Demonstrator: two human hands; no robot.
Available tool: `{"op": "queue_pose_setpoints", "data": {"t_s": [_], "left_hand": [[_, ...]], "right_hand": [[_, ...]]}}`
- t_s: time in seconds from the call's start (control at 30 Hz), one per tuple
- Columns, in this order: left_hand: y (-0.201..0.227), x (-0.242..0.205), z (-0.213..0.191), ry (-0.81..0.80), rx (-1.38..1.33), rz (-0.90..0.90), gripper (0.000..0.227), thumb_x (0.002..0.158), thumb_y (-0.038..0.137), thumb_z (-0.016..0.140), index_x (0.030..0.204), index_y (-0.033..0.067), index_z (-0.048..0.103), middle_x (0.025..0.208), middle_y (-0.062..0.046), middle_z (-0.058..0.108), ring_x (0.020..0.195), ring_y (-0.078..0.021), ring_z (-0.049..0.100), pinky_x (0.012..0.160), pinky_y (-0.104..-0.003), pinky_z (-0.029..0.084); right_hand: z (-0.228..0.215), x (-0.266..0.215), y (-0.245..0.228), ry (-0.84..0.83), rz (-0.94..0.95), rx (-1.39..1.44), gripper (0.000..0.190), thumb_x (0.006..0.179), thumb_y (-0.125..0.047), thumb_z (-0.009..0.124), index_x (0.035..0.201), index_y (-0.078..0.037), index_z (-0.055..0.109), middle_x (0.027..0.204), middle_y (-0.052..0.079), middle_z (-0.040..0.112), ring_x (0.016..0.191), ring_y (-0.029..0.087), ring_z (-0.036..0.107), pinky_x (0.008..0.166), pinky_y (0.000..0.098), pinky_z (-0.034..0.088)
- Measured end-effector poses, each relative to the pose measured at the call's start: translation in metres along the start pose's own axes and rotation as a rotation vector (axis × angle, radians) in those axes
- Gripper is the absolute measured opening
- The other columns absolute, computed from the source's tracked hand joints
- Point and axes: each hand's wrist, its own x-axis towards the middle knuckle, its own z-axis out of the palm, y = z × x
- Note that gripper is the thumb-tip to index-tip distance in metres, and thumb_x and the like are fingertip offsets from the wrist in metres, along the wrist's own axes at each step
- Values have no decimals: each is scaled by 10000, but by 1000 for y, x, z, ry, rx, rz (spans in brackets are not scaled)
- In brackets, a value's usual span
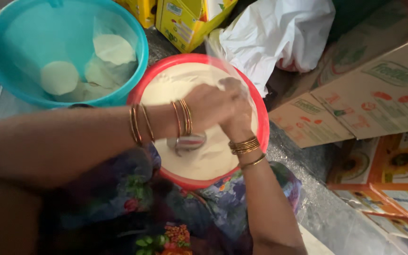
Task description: The person scoops white powder from a red basin using a metal cup and pours it into small plastic bags. They then place the filled bags into a blue bucket. The person repeats this process multiple times.
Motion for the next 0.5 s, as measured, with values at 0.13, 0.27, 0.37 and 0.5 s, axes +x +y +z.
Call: {"op": "queue_pose_setpoints", "data": {"t_s": [0.13,0.27,0.37,0.5], "left_hand": [[-39,8,-12,11,25,-128,255,852,68,623,1098,1,634,1238,-158,597,821,-368,705,637,-495,552],[-46,9,-12,132,28,-88,497,737,-6,632,1231,-37,596,1344,-173,572,860,-382,701,638,-485,552],[-44,12,-10,87,14,-101,544,813,-16,630,1352,-1,557,1465,-145,530,890,-358,705,654,-477,555],[-38,13,-7,25,1,-97,642,773,-31,611,1407,6,521,1486,-127,510,913,-324,714,683,-445,572]], "right_hand": [[-22,3,-40,81,-128,-247,209,932,-70,697,1134,-32,663,1239,133,639,1195,341,589,1009,453,484],[-52,9,-51,238,-202,-455,215,915,-93,759,1112,-78,675,1277,113,597,1245,329,548,1041,490,437],[-69,13,-48,284,-148,-464,260,882,-110,783,1118,-91,674,1343,132,539,1291,362,507,1062,515,406],[-76,12,-41,208,-1,-373,280,818,-97,791,1072,-88,672,1379,142,501,1319,389,485,1065,507,425]]}}
